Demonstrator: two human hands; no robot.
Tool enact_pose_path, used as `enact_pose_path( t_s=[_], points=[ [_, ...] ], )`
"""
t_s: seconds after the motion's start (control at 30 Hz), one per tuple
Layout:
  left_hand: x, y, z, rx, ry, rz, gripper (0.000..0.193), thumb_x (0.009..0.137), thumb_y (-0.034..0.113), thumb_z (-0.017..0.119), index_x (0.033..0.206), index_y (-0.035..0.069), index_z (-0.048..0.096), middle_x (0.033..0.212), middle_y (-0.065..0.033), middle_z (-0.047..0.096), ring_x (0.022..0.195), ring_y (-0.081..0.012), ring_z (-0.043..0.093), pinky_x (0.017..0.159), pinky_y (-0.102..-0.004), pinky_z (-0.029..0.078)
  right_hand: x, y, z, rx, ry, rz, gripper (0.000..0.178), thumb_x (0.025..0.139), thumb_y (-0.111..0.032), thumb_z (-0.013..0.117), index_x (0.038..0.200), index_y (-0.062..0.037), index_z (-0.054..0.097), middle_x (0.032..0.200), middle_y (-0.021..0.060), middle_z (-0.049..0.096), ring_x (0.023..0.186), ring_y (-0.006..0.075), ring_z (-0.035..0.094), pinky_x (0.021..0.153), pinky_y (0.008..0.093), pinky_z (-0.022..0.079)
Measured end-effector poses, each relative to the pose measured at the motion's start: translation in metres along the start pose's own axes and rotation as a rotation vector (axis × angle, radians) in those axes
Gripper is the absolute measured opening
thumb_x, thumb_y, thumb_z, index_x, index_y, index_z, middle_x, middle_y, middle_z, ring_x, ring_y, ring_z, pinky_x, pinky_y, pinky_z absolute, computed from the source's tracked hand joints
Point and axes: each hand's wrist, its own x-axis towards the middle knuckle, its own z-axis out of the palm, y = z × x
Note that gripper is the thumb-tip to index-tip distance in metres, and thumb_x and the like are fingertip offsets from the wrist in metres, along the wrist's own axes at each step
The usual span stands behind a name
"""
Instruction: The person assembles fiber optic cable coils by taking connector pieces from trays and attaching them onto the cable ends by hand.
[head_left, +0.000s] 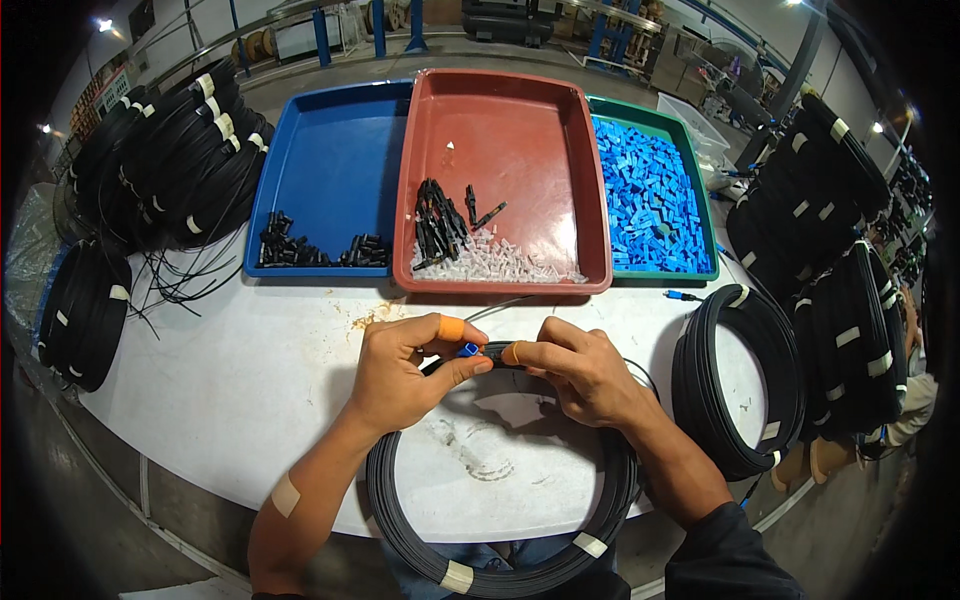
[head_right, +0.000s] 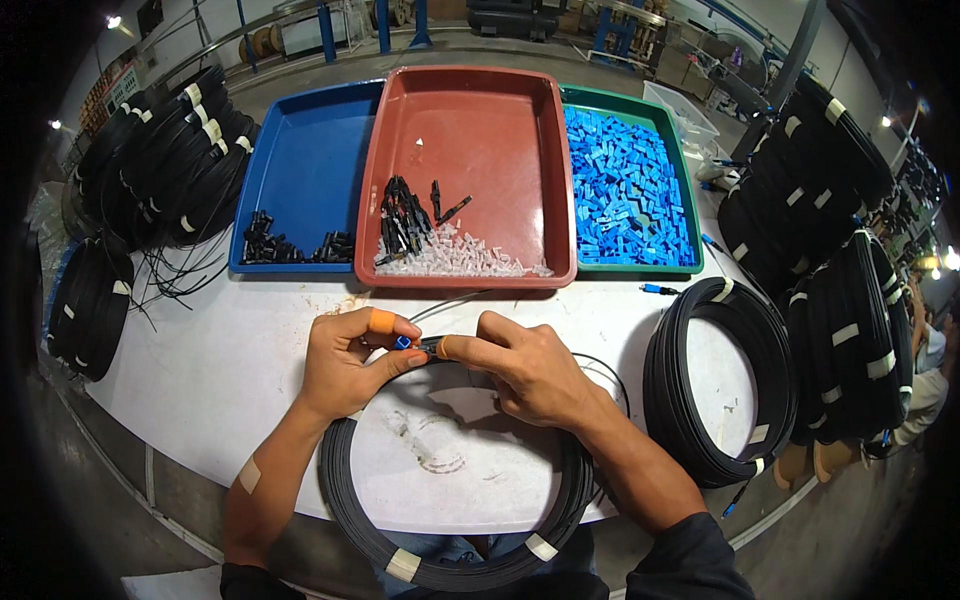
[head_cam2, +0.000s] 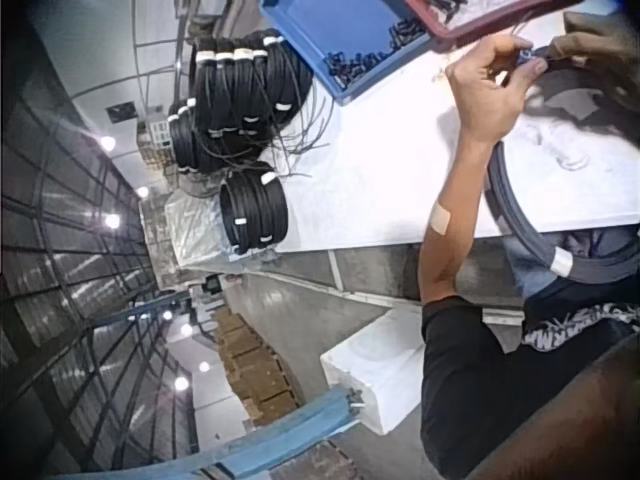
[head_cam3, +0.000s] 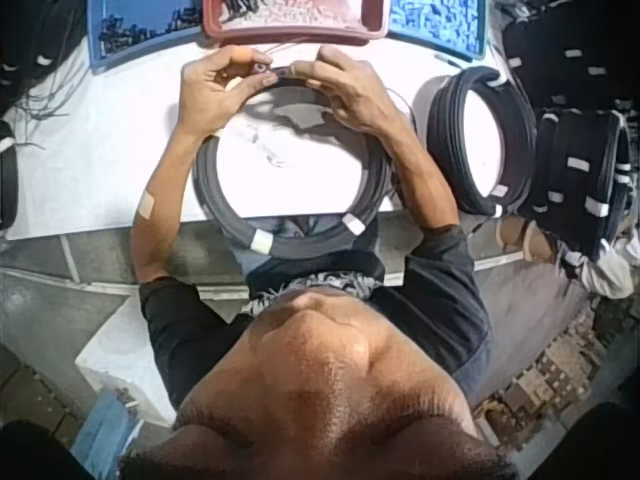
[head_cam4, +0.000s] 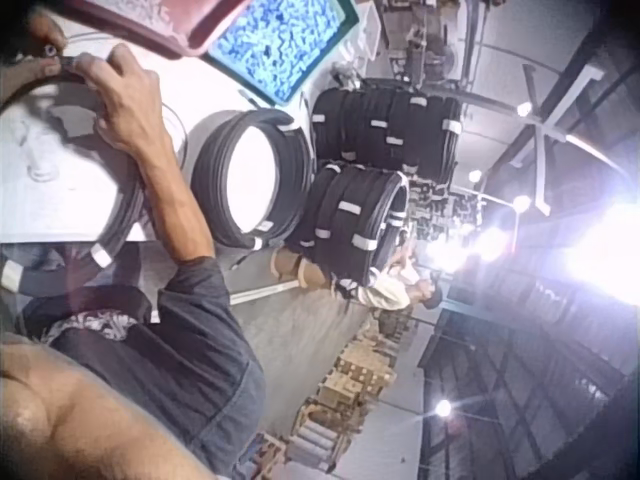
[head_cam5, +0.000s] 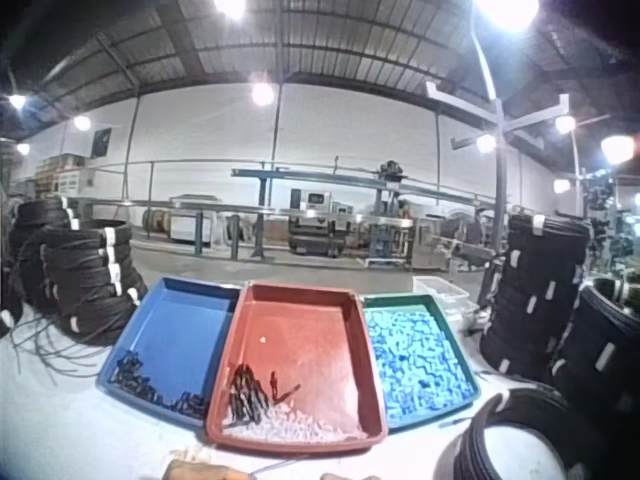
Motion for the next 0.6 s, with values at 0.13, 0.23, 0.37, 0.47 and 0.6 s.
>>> enact_pose_path(
  t_s=[0.13,0.23,0.37,0.47,0.6],
  points=[
    [0.001,-0.002,0.0,0.0,0.045,0.045,0.021,0.079,0.001,0.084,0.098,-0.003,0.075,0.091,-0.0097,0.077,0.082,-0.0153,0.075,0.075,-0.0263,0.06,0.006,-0.008,-0.005,-0.075,-0.096,-0.002,0.075,0.062,0.001,0.074,0.132,-0.0251,0.06,0.091,0.0042,0.055,0.062,0.0271,0.061,0.053,0.0382,0.052],
    [0.002,-0.003,0.001,0.008,0.039,0.046,0.021,0.079,0.0,0.084,0.097,-0.002,0.076,0.09,-0.0099,0.077,0.083,-0.0158,0.075,0.077,-0.0266,0.061,0.009,-0.01,-0.005,-0.103,-0.112,-0.017,0.075,0.062,-0.002,0.076,0.132,-0.0262,0.059,0.091,0.0046,0.058,0.061,0.0274,0.062,0.052,0.0379,0.052],
    [-0.001,-0.009,0.0,0.062,0.024,0.071,0.021,0.079,-0.001,0.084,0.097,-0.003,0.076,0.09,-0.0104,0.077,0.083,-0.0161,0.075,0.077,-0.0269,0.061,0.013,-0.011,-0.009,-0.101,-0.156,-0.022,0.068,0.067,-0.005,0.078,0.129,-0.0242,0.06,0.091,0.0055,0.061,0.063,0.0284,0.065,0.053,0.0385,0.052],
    [-0.002,-0.007,0.001,0.002,0.023,0.045,0.021,0.079,-0.002,0.084,0.098,-0.003,0.076,0.092,-0.011,0.077,0.083,-0.016,0.075,0.077,-0.0272,0.061,0.012,-0.008,-0.008,-0.093,-0.154,-0.041,0.062,0.071,-0.004,0.077,0.128,-0.0224,0.06,0.089,0.0063,0.06,0.064,0.0297,0.065,0.054,0.0398,0.052],
    [-0.002,-0.005,0.003,0.021,0.056,0.036,0.021,0.079,-0.003,0.084,0.099,-0.003,0.076,0.093,-0.0116,0.076,0.084,-0.0155,0.074,0.077,-0.0269,0.06,0.008,0.001,-0.002,0.073,-0.048,-0.018,0.059,0.073,-0.003,0.074,0.127,-0.022,0.06,0.088,0.0074,0.06,0.065,0.0308,0.065,0.056,0.0411,0.052]
  ],
)
